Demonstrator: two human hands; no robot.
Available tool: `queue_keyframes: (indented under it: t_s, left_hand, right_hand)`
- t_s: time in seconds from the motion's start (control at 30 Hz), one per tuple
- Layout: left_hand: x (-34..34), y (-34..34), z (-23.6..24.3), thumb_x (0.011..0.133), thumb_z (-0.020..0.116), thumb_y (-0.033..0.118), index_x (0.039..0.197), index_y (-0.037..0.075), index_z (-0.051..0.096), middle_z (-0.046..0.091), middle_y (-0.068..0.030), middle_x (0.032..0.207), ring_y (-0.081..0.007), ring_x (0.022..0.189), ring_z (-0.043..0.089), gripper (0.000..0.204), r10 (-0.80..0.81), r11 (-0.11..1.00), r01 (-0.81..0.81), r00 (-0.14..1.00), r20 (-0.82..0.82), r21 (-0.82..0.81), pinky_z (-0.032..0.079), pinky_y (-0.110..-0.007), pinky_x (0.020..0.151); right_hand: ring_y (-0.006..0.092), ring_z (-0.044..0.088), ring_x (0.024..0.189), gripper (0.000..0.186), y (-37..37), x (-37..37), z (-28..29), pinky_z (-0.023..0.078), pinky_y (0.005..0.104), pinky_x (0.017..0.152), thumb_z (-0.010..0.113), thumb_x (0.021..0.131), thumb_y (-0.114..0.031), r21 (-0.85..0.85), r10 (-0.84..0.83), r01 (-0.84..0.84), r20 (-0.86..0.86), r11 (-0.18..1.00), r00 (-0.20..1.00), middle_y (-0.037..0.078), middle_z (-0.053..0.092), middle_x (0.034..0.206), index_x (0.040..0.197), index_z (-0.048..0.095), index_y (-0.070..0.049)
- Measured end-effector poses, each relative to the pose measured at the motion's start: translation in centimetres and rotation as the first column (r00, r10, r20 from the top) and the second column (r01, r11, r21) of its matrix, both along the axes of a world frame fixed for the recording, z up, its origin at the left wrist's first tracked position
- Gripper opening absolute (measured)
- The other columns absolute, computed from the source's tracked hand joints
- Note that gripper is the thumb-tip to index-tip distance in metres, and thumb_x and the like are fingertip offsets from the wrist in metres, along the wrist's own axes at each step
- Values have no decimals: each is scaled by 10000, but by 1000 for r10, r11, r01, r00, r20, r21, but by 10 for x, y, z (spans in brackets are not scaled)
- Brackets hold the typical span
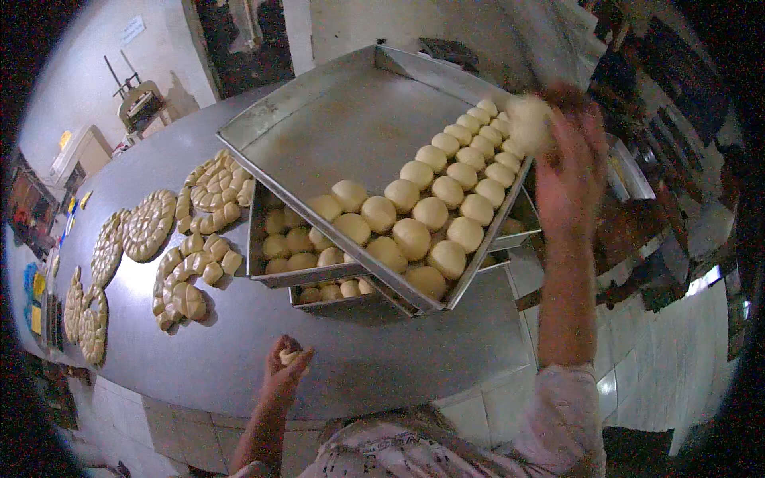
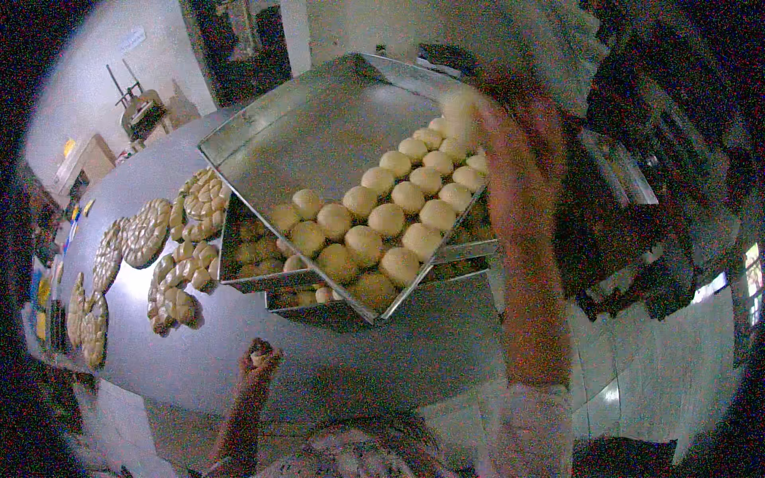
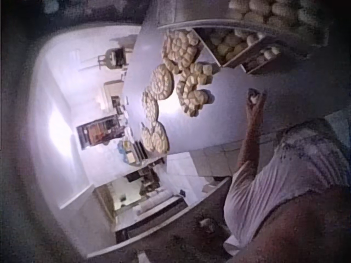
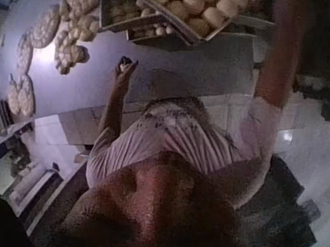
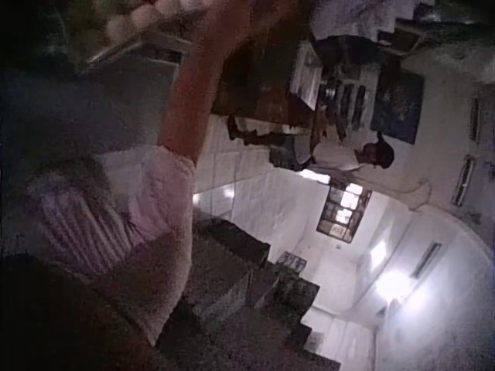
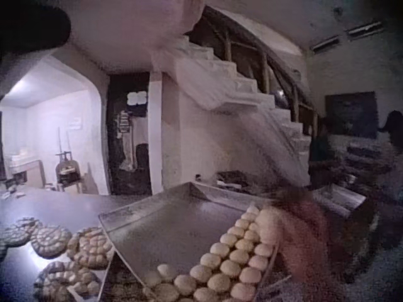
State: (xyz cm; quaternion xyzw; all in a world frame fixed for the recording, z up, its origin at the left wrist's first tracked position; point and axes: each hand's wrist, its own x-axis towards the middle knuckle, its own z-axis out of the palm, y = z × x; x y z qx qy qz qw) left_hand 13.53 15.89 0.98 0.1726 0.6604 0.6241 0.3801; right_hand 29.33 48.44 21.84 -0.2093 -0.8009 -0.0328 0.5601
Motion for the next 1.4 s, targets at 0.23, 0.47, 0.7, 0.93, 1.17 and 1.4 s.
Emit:
queue_keyframes:
  t_s: [0.23,0.47,0.7,0.93,1.17,1.4]
  left_hand:
    - [-7,-20,7,880,472,308,987,75,473,505,-20,868,-151,836,487,257,-36,974,-9,980,197,226,397,-283,761]
    - [0,-15,59,880,486,282,1156,12,489,539,-108,1149,-203,1066,497,385,-538,843,534,837,98,62,368,-336,921]
    - [-102,-105,-35,874,490,210,963,33,589,595,-170,922,-304,823,573,221,-23,955,-164,792,-611,-248,448,-374,736]
    - [-178,-112,-42,814,554,284,1033,-11,542,535,-195,1004,-349,945,503,367,-36,757,-636,193,-981,-153,412,-429,800]
    - [-220,-73,-63,747,600,316,1090,-30,497,515,-221,1063,-345,979,495,498,-233,631,-694,258,-938,-348,407,-442,827]
    - [-291,-112,-126,825,529,172,1207,47,455,500,-195,1162,-366,1059,480,409,-501,605,-591,238,-832,-533,425,-394,869]
  right_hand:
    - [235,566,959,269,-18,-62,1,445,347,837,527,790,-125,-638,524,-167,424,752,738,116,606,994,1041,558,-34]
    - [265,562,964,319,-188,-36,-95,429,379,859,535,832,-249,-657,757,-479,224,582,613,136,582,1048,1092,556,-66]
    - [336,444,1095,377,-211,75,-254,328,414,949,468,863,-186,-631,364,58,517,773,774,175,488,1190,1202,461,-21]
    - [414,403,1066,385,-128,38,-309,260,507,946,457,861,-240,-194,-271,518,674,833,687,236,479,1100,1116,471,48]
    - [360,459,951,386,-128,92,-294,355,462,838,615,739,-239,-14,-286,375,623,927,728,213,516,971,986,503,36]
    - [371,435,1029,476,-141,54,-292,373,471,849,697,635,-222,-478,18,261,504,839,864,202,505,1028,1023,505,-25]
